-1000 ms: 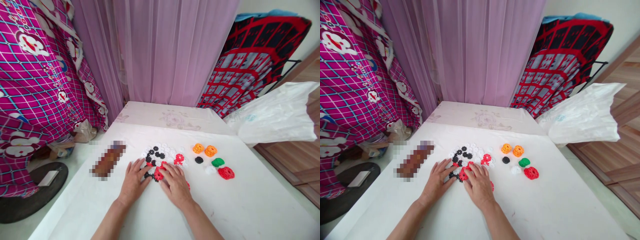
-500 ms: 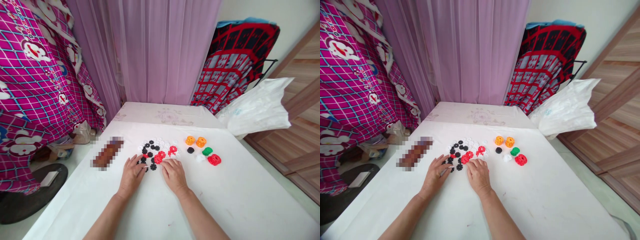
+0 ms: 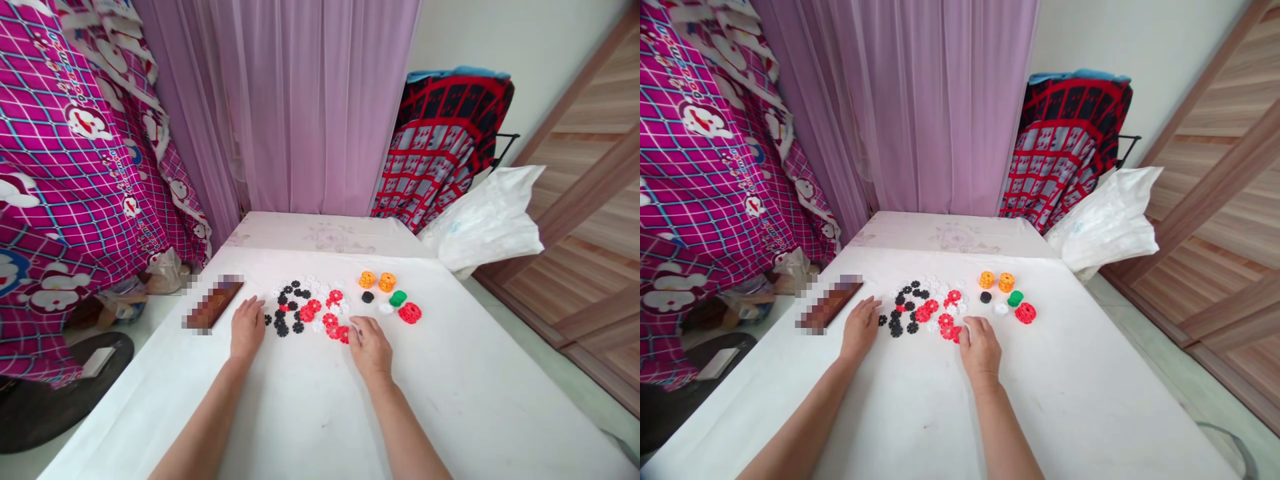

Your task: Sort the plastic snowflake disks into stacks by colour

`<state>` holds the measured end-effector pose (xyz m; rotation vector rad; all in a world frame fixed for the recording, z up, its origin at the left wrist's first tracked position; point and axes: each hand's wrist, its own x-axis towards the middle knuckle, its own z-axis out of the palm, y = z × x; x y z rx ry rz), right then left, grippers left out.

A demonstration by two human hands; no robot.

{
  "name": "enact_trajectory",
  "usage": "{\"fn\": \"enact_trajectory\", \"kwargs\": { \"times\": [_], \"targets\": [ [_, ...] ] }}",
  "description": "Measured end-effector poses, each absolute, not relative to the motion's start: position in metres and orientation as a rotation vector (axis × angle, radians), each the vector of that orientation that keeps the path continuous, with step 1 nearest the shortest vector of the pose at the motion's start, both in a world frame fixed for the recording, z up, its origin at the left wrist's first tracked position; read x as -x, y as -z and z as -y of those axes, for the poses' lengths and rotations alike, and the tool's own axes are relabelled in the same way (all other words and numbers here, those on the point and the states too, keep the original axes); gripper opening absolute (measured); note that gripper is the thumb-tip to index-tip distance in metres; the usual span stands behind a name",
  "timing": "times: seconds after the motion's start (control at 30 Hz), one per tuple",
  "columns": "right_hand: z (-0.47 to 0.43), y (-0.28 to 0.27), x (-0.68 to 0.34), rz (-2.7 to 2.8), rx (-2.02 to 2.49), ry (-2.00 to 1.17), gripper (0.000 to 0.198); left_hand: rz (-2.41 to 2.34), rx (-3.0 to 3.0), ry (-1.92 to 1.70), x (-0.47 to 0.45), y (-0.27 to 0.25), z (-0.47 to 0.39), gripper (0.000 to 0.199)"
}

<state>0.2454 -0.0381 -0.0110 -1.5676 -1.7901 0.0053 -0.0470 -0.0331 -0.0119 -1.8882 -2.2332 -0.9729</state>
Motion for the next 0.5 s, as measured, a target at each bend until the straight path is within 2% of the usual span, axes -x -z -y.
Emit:
{"fn": "enact_trajectory", "kwargs": {
  "times": [0.17,0.23,0.4,0.5],
  "targets": [
    [0.054,0.017,-0.253,1.828,1.722,-0.013,0.024,2.261,1.931,0.887,0.044,0.011,0.038,0.044],
    [0.057,0.017,-0.242,1.899,1.644,-0.009,0.024,2.243,1.996,0.819,0.038,0.012,0.047,0.048],
    [0.047,0.015,-0.209,2.042,1.382,-0.056,0.025,2.122,2.143,0.411,0.020,0.011,0.064,0.074],
    [0.037,0.012,-0.192,2.089,1.249,-0.142,0.026,2.145,2.130,0.315,0.010,0.004,0.060,0.079]
  ]
}}
